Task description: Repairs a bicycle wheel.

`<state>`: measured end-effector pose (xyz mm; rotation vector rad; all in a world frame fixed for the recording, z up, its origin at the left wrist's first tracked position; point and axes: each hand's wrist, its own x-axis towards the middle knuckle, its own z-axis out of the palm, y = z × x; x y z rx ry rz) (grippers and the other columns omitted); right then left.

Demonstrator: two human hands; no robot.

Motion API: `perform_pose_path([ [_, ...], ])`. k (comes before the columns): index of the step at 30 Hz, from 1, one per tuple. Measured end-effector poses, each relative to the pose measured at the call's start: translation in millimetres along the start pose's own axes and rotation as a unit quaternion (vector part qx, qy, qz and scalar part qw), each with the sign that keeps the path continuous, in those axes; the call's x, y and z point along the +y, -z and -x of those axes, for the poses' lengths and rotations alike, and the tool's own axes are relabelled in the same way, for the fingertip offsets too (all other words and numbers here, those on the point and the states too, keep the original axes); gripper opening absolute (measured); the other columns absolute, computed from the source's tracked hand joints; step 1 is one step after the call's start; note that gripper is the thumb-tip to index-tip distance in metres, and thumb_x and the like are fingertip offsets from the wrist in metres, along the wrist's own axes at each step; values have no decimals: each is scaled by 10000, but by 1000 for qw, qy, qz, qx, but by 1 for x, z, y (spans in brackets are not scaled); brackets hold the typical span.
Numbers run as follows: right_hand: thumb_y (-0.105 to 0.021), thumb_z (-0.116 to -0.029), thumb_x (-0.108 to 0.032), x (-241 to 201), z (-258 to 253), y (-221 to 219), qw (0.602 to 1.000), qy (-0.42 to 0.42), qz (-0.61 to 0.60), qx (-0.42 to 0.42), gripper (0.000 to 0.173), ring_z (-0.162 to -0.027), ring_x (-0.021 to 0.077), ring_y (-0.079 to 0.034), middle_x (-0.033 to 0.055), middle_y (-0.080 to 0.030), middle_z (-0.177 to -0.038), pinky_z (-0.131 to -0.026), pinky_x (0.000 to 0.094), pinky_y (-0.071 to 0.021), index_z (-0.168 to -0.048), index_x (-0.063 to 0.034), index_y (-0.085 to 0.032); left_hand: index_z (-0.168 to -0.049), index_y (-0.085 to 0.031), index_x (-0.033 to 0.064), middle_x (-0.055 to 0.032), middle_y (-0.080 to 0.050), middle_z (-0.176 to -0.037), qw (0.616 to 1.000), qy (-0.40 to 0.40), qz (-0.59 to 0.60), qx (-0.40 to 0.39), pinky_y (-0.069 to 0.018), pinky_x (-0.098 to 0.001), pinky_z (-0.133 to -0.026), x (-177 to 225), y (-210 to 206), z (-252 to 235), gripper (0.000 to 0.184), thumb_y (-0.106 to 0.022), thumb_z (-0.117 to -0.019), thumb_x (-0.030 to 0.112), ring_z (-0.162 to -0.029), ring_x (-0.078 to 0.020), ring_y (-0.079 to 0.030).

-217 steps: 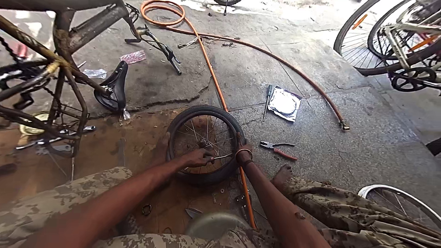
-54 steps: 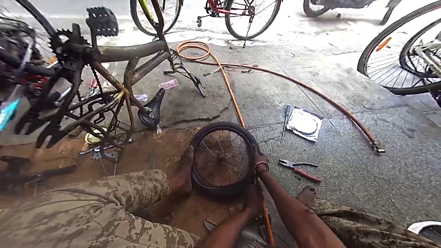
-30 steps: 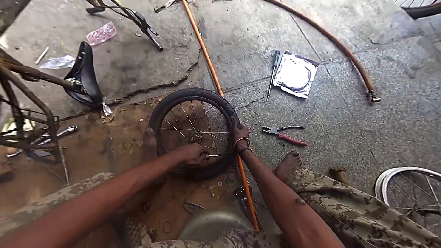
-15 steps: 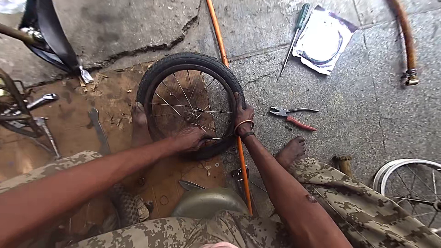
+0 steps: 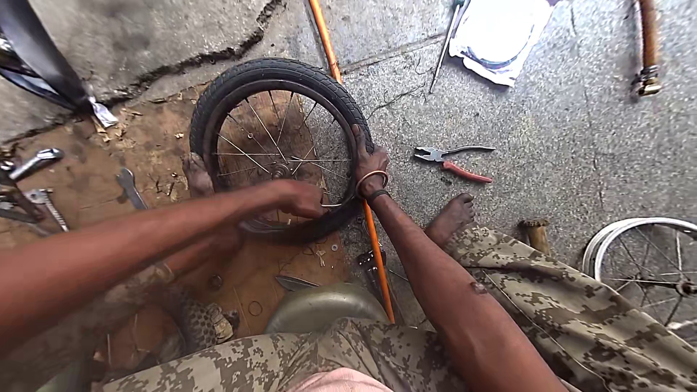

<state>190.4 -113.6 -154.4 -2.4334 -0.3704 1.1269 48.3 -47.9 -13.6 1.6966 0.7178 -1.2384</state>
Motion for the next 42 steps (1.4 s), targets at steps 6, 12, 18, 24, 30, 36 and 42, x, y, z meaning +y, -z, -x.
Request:
perform_pose_path([
  [6, -497, -929, -766, -2, 3, 0, 1000, 1, -27, -12, 722, -823, 324, -689, 153, -686, -879, -728, 557, -554, -992, -75, -697, -1206, -669, 17, -80, -645, -775, 982, 48, 178, -51, -382, -208, -524, 29, 36, 43, 267, -455, -1047, 6, -519, -67, -460],
  [12, -543, -928, -738, 1, 4, -4, 998, 5, -57, -4, 693, -776, 314, -690, 156, -680, -856, -698, 553, -564, -987, -64, -696, -1182, -585, 99, -33, -562, -778, 908, 115, 401, -21, -391, -247, -444, 24, -36, -3, 231, -447, -1095, 262, -515, -102, -459],
  [18, -555, -941, -709, -1, 3, -6, 999, 23, -40, 22, 670, -879, 352, -690, 181, -697, -910, -769, 586, -537, -986, -60, -715, -1209, -636, 50, -138, -659, -936, 865, 65, 444, 223, -564, -463, -757, 17, -162, -56, 421, -467, -1084, 415, -795, -263, -657],
  [24, -524, -894, -796, -21, 25, -1, 999, -5, -7, 37, 767, -944, 382, -696, 201, -708, -978, -797, 608, -542, -1056, -69, -707, -1203, -633, -14, -195, -672, -1014, 798, 109, 565, 177, -568, -474, -812, 66, -188, -95, 517, -339, -1118, 402, -877, -291, -676],
  [30, -482, -926, -779, -20, 41, 0, 998, 13, 4, 60, 756, -1013, 387, -691, 207, -714, -1055, -857, 612, -537, -1156, -94, -705, -1190, -619, -15, -189, -662, -1001, 810, 70, 548, 196, -576, -442, -775, 66, -189, -112, 577, -254, -1127, 427, -841, -270, -680],
  [36, -467, -976, -714, 17, 68, -26, 991, -31, -91, 98, 756, -1030, 428, -665, 264, -674, -1121, -868, 628, -531, -1261, -33, -627, -1490, -460, -16, -236, -557, -1440, 866, 1, 414, 280, -423, -469, -1148, 42, -192, -105, 522, -367, -1117, 337, -1353, -321, -543],
  [42, -511, -945, -738, -8, 45, -8, 994, 3, -63, 84, 741, -1019, 407, -680, 243, -702, -1065, -864, 623, -525, -1109, -47, -722, -1253, -623, -32, -227, -674, -1153, 898, -58, 380, 217, -532, -525, -945, 8, -165, -101, 524, -484, -1066, 437, -1052, -329, -675],
])
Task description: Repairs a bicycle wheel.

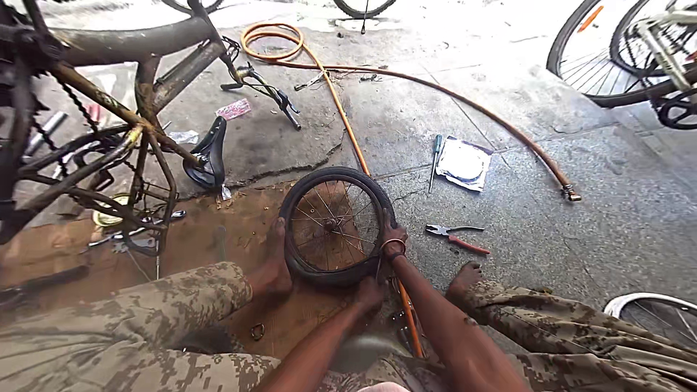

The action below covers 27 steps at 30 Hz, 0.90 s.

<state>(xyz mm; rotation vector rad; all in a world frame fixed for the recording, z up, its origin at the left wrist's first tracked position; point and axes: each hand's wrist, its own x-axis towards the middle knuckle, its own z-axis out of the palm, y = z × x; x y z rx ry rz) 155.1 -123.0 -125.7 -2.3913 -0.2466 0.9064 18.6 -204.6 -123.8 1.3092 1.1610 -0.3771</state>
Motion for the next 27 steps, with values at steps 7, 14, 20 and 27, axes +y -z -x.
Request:
perform_pose_path([
  [7, -481, -1013, -642, 10, -36, 5, 998, 31, 42, -44, 704, -1141, 429, -645, 279, -671, -1193, -966, 625, -491, -1234, 1, -662, -1258, -600, -15, -234, -664, -1135, 988, -59, -143, 1, -523, -568, -931, 37, 82, 31, 417, -528, -1037, 330, -1060, -363, -664],
  [14, -434, -999, -698, 17, -44, 1, 997, 31, 35, -56, 736, -1063, 422, -663, 259, -686, -1102, -895, 633, -509, -1142, -21, -685, -1301, -636, 62, -184, -693, -1143, 930, -119, -345, -38, -515, -564, -970, 45, 174, 39, 363, -477, -1090, 312, -1073, -342, -672],
  [20, -437, -1000, -694, 17, -45, 3, 996, 32, 52, -67, 726, -1040, 398, -676, 241, -696, -1076, -894, 618, -519, -1135, -30, -698, -1217, -691, 71, -115, -706, -1008, 942, -90, -285, -156, -537, -457, -864, 34, 204, 5, 370, -508, -1084, 363, -874, -223, -663],
  [27, -412, -1020, -673, 19, -47, 3, 995, 29, 68, -74, 698, -997, 381, -688, 212, -708, -1027, -872, 606, -532, -1115, -47, -707, -1165, -736, 163, -51, -729, -1025, 914, -148, -335, -175, -542, -482, -918, 10, 215, -30, 349, -504, -1075, 408, -950, -197, -689],
])
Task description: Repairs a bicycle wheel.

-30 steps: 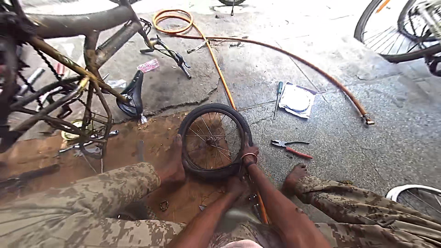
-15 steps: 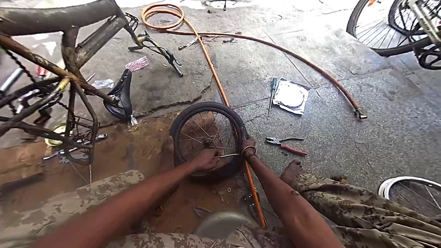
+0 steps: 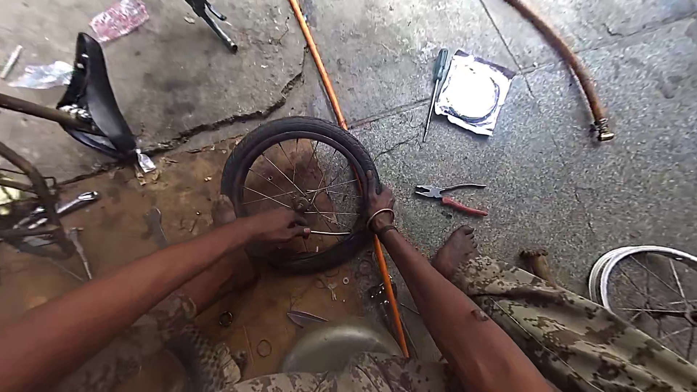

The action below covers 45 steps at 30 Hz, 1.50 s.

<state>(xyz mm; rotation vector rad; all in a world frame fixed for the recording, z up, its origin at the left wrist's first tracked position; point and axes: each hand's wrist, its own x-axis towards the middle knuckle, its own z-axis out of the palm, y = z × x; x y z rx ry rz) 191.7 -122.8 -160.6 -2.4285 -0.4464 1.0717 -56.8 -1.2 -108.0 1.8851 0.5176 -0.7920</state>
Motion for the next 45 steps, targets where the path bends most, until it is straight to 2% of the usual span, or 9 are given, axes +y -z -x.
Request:
perform_pose_path([
  [4, -404, -1014, -686, 0, 2, -1, 1000, 4, -1, 10, 693, -945, 351, -690, 181, -708, -964, -837, 592, -533, -1066, -71, -720, -1191, -738, 219, -24, -736, -980, 998, -12, -65, 2, -562, -479, -874, 3, 5, 0, 389, -503, -1052, 496, -915, -184, -700],
  [10, -422, -1037, -629, 0, 2, -2, 1000, 18, 8, 24, 656, -916, 335, -687, 177, -694, -927, -829, 569, -531, -998, -39, -704, -1390, -623, 262, -83, -725, -1125, 980, 34, -186, -70, -518, -548, -930, 45, 8, 0, 358, -457, -1089, 359, -1060, -309, -684],
  [16, -410, -999, -707, -2, 1, -2, 1000, 5, 5, 18, 705, -910, 319, -692, 155, -698, -928, -808, 553, -545, -1012, -70, -709, -1364, -599, 189, -93, -706, -975, 988, 54, -137, -42, -553, -537, -818, 72, -14, -13, 344, -484, -1045, 246, -935, -303, -694],
  [19, -426, -996, -704, -7, 5, 2, 1000, -1, 4, 9, 699, -960, 319, -693, 157, -710, -975, -846, 554, -540, -1082, -73, -713, -1213, -636, 137, -113, -686, -904, 990, 76, -117, 3, -553, -539, -784, 85, -27, -24, 253, -482, -1070, 277, -890, -325, -694],
  [23, -432, -999, -695, -5, 4, 1, 1000, 11, 4, 10, 686, -922, 315, -695, 153, -699, -932, -803, 547, -548, -1034, -67, -705, -1257, -654, 133, -133, -710, -975, 988, 72, -138, -4, -552, -563, -835, 90, -22, -33, 250, -550, -1037, 188, -949, -347, -696],
  [27, -450, -997, -687, -6, 4, 2, 1000, 5, 5, 4, 684, -964, 323, -690, 166, -700, -980, -838, 543, -546, -1072, -54, -700, -1404, -601, 313, -87, -731, -1019, 973, 26, -227, -21, -543, -556, -777, 91, -8, -33, 382, -515, -1045, 217, -926, -335, -704],
  [29, -448, -996, -690, -5, 4, 1, 1000, 6, 3, 1, 689, -973, 321, -688, 165, -698, -994, -846, 537, -546, -1090, -54, -695, -1367, -617, 382, -48, -735, -1025, 966, 24, -257, -29, -538, -548, -755, 91, -8, -36, 413, -566, -996, 208, -921, -310, -702],
  [38, -436, -988, -712, -1, -1, -2, 1000, 18, -13, 11, 680, -879, 278, -695, 122, -698, -904, -784, 518, -550, -1041, -92, -710, -1373, -641, 234, -42, -730, -1160, 996, -64, -53, 12, -535, -510, -967, 47, -24, -37, 360, -545, -1032, 167, -1046, -225, -703],
  [45, -443, -991, -702, 2, -2, -5, 999, 16, -27, 17, 664, -834, 260, -696, 109, -689, -877, -760, 503, -564, -1007, -93, -706, -1236, -726, 211, -36, -747, -1052, 994, -82, -48, 55, -549, -485, -910, 50, -28, -42, 284, -527, -1034, 197, -986, -206, -709],
])
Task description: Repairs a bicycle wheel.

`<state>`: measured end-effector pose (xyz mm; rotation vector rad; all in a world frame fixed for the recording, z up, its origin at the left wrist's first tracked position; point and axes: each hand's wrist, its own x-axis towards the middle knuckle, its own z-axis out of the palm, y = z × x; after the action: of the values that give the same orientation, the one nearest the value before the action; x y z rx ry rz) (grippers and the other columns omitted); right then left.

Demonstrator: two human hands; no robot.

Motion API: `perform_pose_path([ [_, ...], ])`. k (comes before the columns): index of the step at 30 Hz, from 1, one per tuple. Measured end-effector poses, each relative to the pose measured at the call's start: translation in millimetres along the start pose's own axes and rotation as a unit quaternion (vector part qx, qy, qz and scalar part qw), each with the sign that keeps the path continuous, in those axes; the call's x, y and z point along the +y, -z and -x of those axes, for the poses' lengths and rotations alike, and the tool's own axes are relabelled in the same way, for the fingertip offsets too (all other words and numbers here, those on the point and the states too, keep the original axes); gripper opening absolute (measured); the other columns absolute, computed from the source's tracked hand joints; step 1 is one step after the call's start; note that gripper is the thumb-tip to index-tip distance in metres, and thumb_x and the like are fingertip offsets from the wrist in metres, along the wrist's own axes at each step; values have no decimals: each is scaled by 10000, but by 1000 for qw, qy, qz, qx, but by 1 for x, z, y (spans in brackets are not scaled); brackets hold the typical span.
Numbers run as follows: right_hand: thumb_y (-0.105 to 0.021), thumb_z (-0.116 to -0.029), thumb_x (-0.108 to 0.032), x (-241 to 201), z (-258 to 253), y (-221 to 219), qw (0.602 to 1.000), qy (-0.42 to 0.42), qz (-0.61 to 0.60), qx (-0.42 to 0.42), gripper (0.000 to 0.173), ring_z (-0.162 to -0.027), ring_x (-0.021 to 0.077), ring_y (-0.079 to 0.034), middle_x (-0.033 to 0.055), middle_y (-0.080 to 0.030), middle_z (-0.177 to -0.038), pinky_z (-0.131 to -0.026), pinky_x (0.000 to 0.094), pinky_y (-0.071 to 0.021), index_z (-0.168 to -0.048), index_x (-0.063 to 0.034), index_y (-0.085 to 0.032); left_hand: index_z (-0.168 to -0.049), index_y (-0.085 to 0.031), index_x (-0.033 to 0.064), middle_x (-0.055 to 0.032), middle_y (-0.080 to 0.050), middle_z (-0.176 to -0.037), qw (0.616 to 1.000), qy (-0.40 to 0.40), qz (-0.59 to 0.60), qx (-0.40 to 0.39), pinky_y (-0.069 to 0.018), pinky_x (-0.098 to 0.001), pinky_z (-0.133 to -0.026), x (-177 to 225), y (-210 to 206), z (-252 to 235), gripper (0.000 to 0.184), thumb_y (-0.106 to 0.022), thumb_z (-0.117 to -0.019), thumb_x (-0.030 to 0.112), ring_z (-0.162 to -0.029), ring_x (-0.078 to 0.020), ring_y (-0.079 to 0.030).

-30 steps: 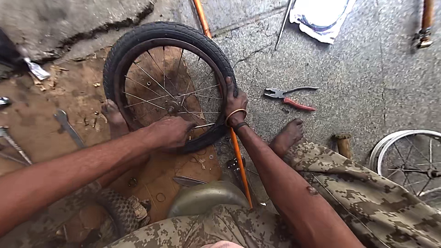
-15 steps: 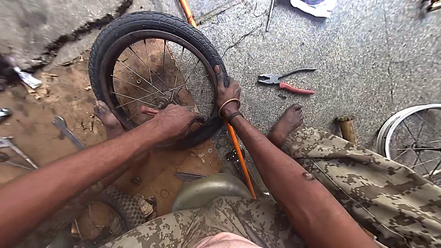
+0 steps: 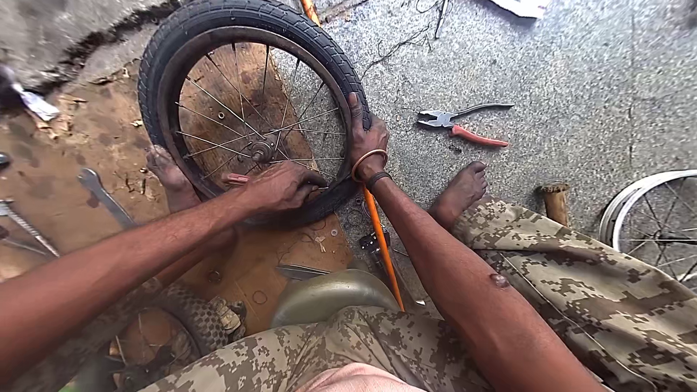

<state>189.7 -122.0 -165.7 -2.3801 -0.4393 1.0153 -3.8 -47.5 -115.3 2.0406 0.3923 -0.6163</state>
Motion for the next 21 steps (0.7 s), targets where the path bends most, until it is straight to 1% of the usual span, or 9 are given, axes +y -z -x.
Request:
perform_pose_path([
  [2, -427, -989, -715, -1, -1, 1, 1000, 4, 7, 1, 680, -834, 256, -696, 104, -691, -875, -760, 501, -563, -1001, -96, -708, -1261, -708, 227, -29, -745, -1048, 1000, 4, -6, 0, -554, -487, -891, 1, -2, 2, 284, -532, -1039, 230, -966, -209, -712],
  [4, -425, -996, -704, 0, 0, 1, 1000, 10, 4, 0, 674, -813, 241, -699, 98, -689, -864, -751, 489, -572, -995, -94, -710, -1266, -712, 227, -31, -749, -1036, 1000, -2, 12, 16, -553, -482, -878, -3, -11, 3, 288, -540, -1036, 228, -946, -206, -712],
  [8, -426, -1000, -695, 1, 0, 0, 1000, 19, 5, 7, 673, -843, 252, -689, 101, -692, -880, -778, 494, -548, -980, -88, -715, -1235, -736, 182, -33, -751, -1032, 997, -16, 68, 43, -553, -441, -895, -11, -24, 2, 284, -534, -1035, 207, -949, -175, -708],
  [10, -411, -999, -705, 2, -1, -1, 1000, 22, 10, 9, 682, -816, 241, -697, 93, -689, -856, -757, 487, -565, -965, -93, -711, -1200, -746, 180, -17, -745, -989, 995, -9, 86, 54, -555, -415, -866, -10, -28, 1, 269, -535, -1038, 217, -905, -148, -699],
  [12, -400, -1001, -706, 0, 0, -1, 1000, 20, 15, 7, 688, -819, 242, -700, 94, -693, -852, -766, 492, -567, -965, -95, -715, -1190, -741, 192, -7, -736, -956, 994, 10, 90, 58, -554, -413, -839, -5, -28, 2, 256, -534, -1044, 223, -873, -142, -692],
  [14, -399, -1001, -706, 0, 1, 0, 1000, 18, 13, 9, 691, -810, 242, -688, 94, -683, -835, -759, 490, -550, -936, -90, -707, -1144, -697, 192, -2, -697, -893, 995, 32, 81, 50, -555, -426, -773, 2, -26, 1, 196, -531, -1047, 231, -807, -154, -674],
  [16, -372, -997, -724, 0, 0, 0, 1000, 18, 13, 6, 712, -770, 235, -691, 83, -676, -811, -718, 491, -566, -922, -97, -699, -1120, -685, 181, -19, -693, -893, 995, 55, 74, 37, -558, -463, -777, 9, -21, -1, 162, -549, -1044, 228, -815, -188, -681],
  [18, -363, -999, -724, 0, 0, -1, 1000, 19, 9, 5, 717, -766, 239, -686, 83, -672, -806, -715, 493, -561, -923, -94, -697, -1115, -699, 183, -34, -704, -916, 995, 73, 64, 25, -553, -487, -796, 15, -16, -4, 159, -564, -1037, 219, -848, -213, -688],
  [21, -361, -999, -727, 2, -1, -2, 1000, 20, 8, 11, 720, -736, 235, -689, 78, -672, -786, -693, 488, -570, -906, -95, -692, -1106, -718, 186, -46, -713, -951, 997, 74, 29, 6, -545, -500, -828, 21, -7, -10, 170, -572, -1022, 206, -912, -238, -691],
])
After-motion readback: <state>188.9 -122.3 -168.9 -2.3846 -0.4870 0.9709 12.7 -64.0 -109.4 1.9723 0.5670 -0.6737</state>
